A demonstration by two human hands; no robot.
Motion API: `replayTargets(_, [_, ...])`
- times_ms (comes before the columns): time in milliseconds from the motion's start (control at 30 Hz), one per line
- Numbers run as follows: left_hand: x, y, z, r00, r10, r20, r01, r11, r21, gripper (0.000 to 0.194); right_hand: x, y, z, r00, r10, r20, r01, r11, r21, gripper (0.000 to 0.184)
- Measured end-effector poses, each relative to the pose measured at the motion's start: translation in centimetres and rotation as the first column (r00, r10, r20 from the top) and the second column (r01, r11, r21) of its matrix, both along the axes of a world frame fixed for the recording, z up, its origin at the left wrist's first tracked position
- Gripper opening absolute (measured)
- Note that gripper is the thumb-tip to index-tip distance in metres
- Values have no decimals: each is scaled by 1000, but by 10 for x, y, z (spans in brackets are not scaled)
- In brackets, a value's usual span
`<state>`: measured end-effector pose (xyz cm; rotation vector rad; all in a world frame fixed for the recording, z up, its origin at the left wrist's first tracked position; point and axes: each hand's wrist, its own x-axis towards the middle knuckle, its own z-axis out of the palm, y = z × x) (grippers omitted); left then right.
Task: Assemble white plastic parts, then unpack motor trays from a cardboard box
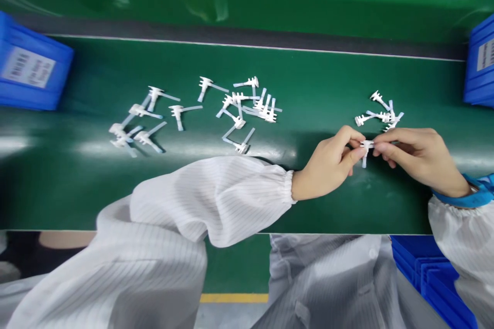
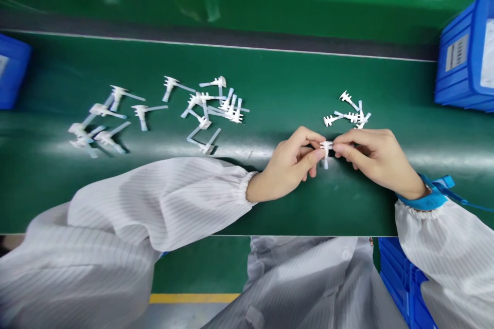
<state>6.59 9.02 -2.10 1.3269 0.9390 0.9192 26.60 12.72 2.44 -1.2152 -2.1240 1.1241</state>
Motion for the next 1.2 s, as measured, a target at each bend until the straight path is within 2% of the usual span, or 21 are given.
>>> replayTargets(100, [-1,-1,0,999,30,-20,-29,998,60,15,-1,-1,-1,999,25,-22,-26,999,-40,19])
replayTargets(267, [-1,0,-3,997,50,-66,-39,987,157,11,-2,-3,-2,999,-15,-51,9,992,-123,17])
replayTargets(433, [-1,-5,-5,987,96,-127,-50,945,324,22,3,0,-3,996,-76,-36,68,981,-183,20])
replayTargets(500, [-1,-9,-5,973,117,-200,-13,889,457,29,5,3,-4,990,-139,-31,130,971,-201,25])
replayTargets(533, [-1,-12,-5,960,121,-253,36,841,539,31,4,5,-5,985,-171,-35,160,965,-210,28])
replayTargets(600, [0,-17,-6,925,131,-358,173,692,701,30,-2,9,-7,980,-196,-43,182,958,-221,33])
replayTargets(667, [2,-20,-7,890,156,-428,299,509,807,25,-14,13,-9,990,-139,-35,128,968,-215,35])
replayTargets(700, [3,-21,-9,877,178,-447,337,434,835,22,-22,15,-9,996,-86,-26,78,975,-208,34])
replayTargets(767, [5,-21,-12,862,207,-463,383,334,861,21,-42,17,-8,1000,19,-22,-23,981,-192,30])
replayTargets(833, [6,-20,-15,858,211,-468,404,284,869,23,-62,19,-3,994,97,-50,-104,978,-181,27])
replayTargets(900, [6,-18,-16,852,186,-489,438,258,861,24,-82,20,3,983,153,-98,-168,971,-168,25])
replayTargets(1067, [6,-16,-18,757,79,-648,614,251,748,32,-117,22,13,948,269,-171,-292,948,-127,21])
replayTargets(1200, [8,-15,-19,714,21,-700,672,261,693,36,-136,26,10,933,287,-219,-317,942,-114,25])
